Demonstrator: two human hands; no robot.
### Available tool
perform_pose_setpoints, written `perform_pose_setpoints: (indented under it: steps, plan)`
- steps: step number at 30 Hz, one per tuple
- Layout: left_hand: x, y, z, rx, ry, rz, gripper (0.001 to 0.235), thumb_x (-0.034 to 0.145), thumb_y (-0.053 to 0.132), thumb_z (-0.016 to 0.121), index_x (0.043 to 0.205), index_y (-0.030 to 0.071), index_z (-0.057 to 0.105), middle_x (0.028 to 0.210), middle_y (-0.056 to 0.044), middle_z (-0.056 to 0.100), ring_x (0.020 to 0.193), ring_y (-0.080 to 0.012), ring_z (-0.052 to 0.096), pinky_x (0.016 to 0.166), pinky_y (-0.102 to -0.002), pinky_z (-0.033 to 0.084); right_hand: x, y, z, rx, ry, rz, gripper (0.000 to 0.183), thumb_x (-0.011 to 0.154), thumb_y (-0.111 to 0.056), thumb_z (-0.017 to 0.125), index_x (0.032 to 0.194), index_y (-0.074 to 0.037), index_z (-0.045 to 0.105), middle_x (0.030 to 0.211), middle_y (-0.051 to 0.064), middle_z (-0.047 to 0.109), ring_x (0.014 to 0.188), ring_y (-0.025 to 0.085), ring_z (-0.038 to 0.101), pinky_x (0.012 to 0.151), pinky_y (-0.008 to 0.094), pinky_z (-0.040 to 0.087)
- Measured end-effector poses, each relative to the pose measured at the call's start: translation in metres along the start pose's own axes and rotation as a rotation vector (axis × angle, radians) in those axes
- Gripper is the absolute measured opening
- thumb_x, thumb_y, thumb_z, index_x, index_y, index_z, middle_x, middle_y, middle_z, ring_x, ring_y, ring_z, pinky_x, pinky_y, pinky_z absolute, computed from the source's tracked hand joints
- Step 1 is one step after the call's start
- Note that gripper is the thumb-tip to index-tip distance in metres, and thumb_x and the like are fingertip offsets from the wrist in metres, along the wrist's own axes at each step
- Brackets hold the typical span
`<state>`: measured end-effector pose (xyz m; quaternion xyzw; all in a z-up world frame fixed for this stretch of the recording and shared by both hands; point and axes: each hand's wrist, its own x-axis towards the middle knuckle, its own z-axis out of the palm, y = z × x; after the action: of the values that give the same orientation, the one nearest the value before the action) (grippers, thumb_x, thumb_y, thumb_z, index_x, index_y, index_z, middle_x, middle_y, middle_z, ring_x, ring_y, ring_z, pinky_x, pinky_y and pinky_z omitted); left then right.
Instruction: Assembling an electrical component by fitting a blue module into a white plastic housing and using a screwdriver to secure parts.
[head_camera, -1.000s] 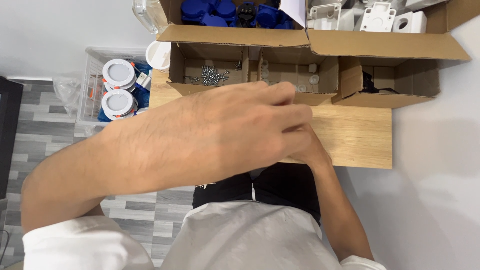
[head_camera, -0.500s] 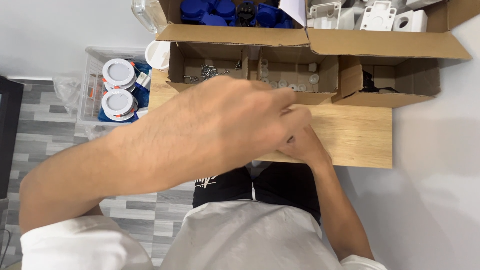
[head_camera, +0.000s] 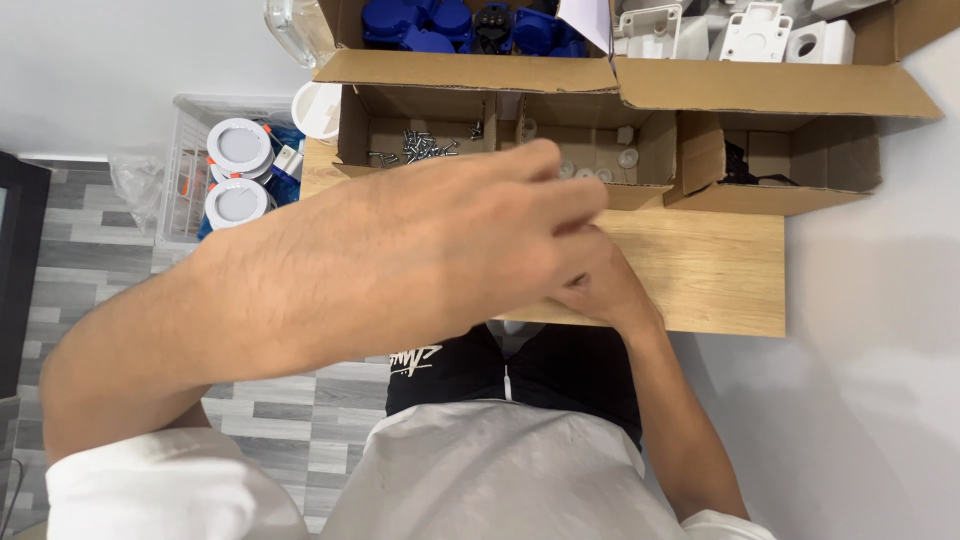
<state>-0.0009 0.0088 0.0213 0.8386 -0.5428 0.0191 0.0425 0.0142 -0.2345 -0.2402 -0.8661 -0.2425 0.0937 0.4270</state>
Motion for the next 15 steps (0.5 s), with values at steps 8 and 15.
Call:
perform_pose_setpoints:
  steps: [8,15]
  plan:
    - [0.005,0.004,0.0,-0.105,-0.187,-0.415,0.019,0.11,0.027,0.063,0.114,0.01,0.057,0.096,-0.01,0.058,0.055,-0.034,0.068,0.042,-0.05,0.053,0.001,-0.003,-0.003,0.005,-0.012,-0.056,0.063,0.087,-0.035,0.09,0.142,-0.015,0.065,0.142,0.004,0.072,0.13,0.026,0.066,0.11,0.041,0.05]
    - [0.003,0.006,0.013,-0.035,-0.018,-0.108,0.02,0.091,0.008,0.077,0.109,0.014,0.074,0.098,0.0,0.065,0.086,-0.0262,0.059,0.065,-0.047,0.057,0.001,-0.004,-0.001,0.083,-0.081,0.207,0.042,0.086,-0.03,0.087,0.115,-0.01,0.064,0.094,0.002,0.063,0.076,0.015,0.055,0.062,0.033,0.048]
